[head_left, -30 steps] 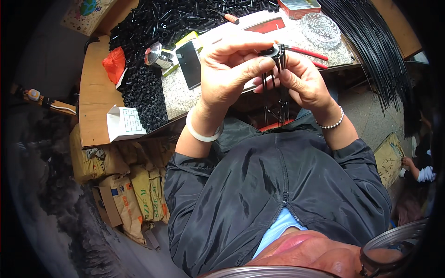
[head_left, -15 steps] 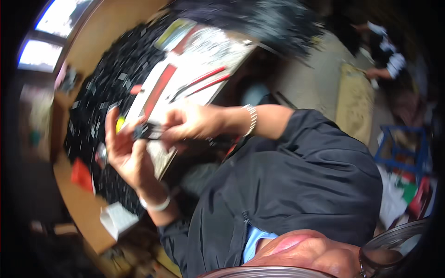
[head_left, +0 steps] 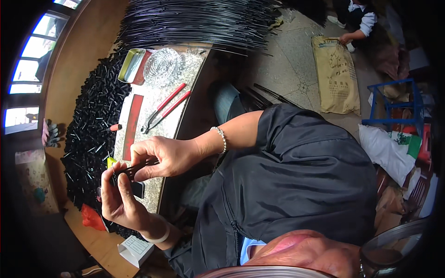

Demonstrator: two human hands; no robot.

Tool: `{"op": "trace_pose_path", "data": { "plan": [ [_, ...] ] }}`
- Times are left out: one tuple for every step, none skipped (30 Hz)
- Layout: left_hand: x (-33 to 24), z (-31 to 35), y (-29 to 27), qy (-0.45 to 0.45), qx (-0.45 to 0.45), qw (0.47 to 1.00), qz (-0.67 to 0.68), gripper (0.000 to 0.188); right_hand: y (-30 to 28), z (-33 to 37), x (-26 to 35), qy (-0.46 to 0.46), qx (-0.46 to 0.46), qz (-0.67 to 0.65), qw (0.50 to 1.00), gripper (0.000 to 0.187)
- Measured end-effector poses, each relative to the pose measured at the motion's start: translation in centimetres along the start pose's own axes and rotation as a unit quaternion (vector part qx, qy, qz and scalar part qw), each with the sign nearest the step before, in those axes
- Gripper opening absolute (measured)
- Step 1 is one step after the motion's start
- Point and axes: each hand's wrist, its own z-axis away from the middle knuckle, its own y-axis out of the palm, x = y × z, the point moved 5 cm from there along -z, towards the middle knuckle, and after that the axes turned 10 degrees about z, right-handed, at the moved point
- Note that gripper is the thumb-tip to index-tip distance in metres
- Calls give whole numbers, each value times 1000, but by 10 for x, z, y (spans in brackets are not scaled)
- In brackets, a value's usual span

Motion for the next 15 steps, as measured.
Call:
{"op": "trace_pose_path", "data": {
  "plan": [
    [1, 0, 1, 0, 2, 1000, 1, 22, 1, 0, -5, 36, 42, -53, 997, 15],
    [1, 2, 0, -1, 1, 1000, -1, 23, 1, 0, -3, 36, 44, -54, 997, 15],
    [0, 3, 0, -2, 0, 1000, -2, 23, 1, 1, -2, 49, 40, -50, 997, 13],
    [1, 3, 0, -2, -4, 1000, -4, 23, 1, 0, -2, 63, 38, -46, 996, 12],
    [3, 2, 1, 12, -4, 1000, 9, 26, 1, 0, -5, 63, 40, -46, 996, 12],
    [4, 2, 3, 27, -5, 999, 21, 28, 0, 0, -9, 44, 35, -24, 998, 11],
    [3, 2, 6, 0, -27, 998, 60, 29, 0, -1, -13, 25, 31, -4, 999, 11],
    [2, 2, 1, -5, -39, 997, 67, 28, 5, -1, -15, 26, 43, -12, 999, 11],
    [4, 4, -2, -22, -30, 998, 51, 28, 6, 0, -14, 1, 21, 3, 1000, 10],
    [8, 5, -8, -37, -31, 998, 31, 28, 7, -1, -14, -24, 8, 13, 1000, 10],
    [8, 4, -4, -55, -45, 996, 50, 28, 3, 0, -13, -12, -6, 18, 1000, 10],
    [5, 0, 0, -47, -47, 997, 47, 27, 1, 2, -10, 2, -10, 14, 1000, 11],
    [8, 0, 0, -41, -26, 998, 47, 26, 0, 3, -6, 23, -18, 33, 999, 14],
    [10, -1, -2, -18, -3, 998, 55, 25, 0, 4, -2, 43, -21, 51, 998, 17],
    [15, -3, -1, 5, 6, 995, 100, 23, 1, 5, -5, 36, -29, -2, 999, 18]
  ]
}}
